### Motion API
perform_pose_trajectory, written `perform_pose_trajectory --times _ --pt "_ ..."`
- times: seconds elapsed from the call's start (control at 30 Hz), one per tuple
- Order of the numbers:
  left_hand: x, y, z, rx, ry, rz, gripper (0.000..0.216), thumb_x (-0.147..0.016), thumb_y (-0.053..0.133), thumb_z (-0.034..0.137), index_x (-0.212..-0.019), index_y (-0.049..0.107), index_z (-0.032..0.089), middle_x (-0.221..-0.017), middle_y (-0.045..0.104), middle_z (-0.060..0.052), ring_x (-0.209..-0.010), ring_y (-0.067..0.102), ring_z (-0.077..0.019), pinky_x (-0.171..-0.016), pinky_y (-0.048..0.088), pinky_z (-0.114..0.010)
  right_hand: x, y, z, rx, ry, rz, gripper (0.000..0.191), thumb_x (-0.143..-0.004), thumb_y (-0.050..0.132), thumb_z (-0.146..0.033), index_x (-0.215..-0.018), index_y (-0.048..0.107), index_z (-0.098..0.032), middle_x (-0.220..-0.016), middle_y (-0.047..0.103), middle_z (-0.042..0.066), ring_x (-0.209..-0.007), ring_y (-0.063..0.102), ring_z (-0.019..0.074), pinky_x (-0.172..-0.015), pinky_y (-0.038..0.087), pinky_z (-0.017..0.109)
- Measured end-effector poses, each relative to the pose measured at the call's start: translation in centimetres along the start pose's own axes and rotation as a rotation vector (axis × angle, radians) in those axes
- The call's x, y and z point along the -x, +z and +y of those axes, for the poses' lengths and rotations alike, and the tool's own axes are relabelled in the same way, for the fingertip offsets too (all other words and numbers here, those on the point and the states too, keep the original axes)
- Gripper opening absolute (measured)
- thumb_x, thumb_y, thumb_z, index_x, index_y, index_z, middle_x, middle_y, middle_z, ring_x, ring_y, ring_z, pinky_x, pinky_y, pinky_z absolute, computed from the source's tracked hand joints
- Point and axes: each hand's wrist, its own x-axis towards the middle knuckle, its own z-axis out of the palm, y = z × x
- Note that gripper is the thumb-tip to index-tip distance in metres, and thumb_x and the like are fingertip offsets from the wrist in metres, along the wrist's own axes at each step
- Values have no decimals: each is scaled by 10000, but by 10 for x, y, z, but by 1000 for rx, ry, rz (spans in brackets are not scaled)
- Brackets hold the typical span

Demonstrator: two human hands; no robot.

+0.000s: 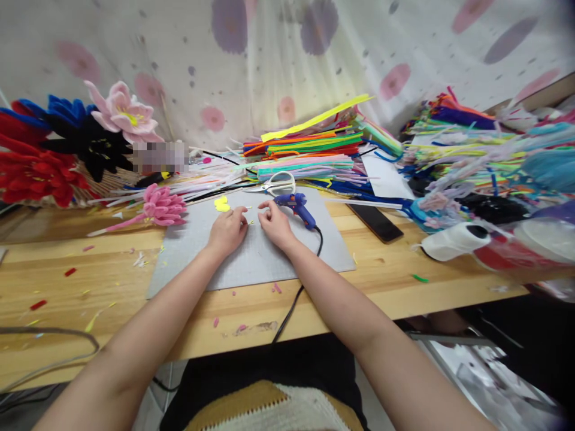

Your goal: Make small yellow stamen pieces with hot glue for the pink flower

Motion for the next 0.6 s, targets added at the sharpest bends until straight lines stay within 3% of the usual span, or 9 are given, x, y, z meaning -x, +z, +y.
perform_pose_trajectory --times 0.1,0.2,0.43,0.6 --pt "2 -1 1 -30 0 -1 341 -775 480 158 -1115 464 170 -846 673 -50 -903 584 -240 -805 413 -367 5 2 -5 108 -67 -52 331 -713 455 -130 -1036 467 -204 -809 619 -18 -651 544 112 -651 407 245" --pt "3 0 2 -19 0 6 366 -782 466 158 -1148 455 167 -857 674 -49 -902 582 -236 -808 413 -367 9 1 -7 170 -94 -118 468 -691 437 -76 -1135 439 -225 -1002 656 -2 -743 593 122 -700 434 261" --pt "8 0 1 24 -10 36 410 -769 461 158 -1179 443 165 -882 673 -55 -942 571 -238 -825 412 -366 12 -1 -12 344 -34 -198 503 -743 432 -74 -1217 440 -244 -1024 689 -11 -1008 604 159 -837 451 309" --pt "11 -4 -2 61 -4 66 422 -734 490 135 -1153 458 176 -872 674 -40 -916 569 -232 -823 410 -367 15 -1 -18 468 -16 -231 525 -766 440 -98 -1274 437 -229 -1072 675 -1 -1061 588 182 -876 449 336"
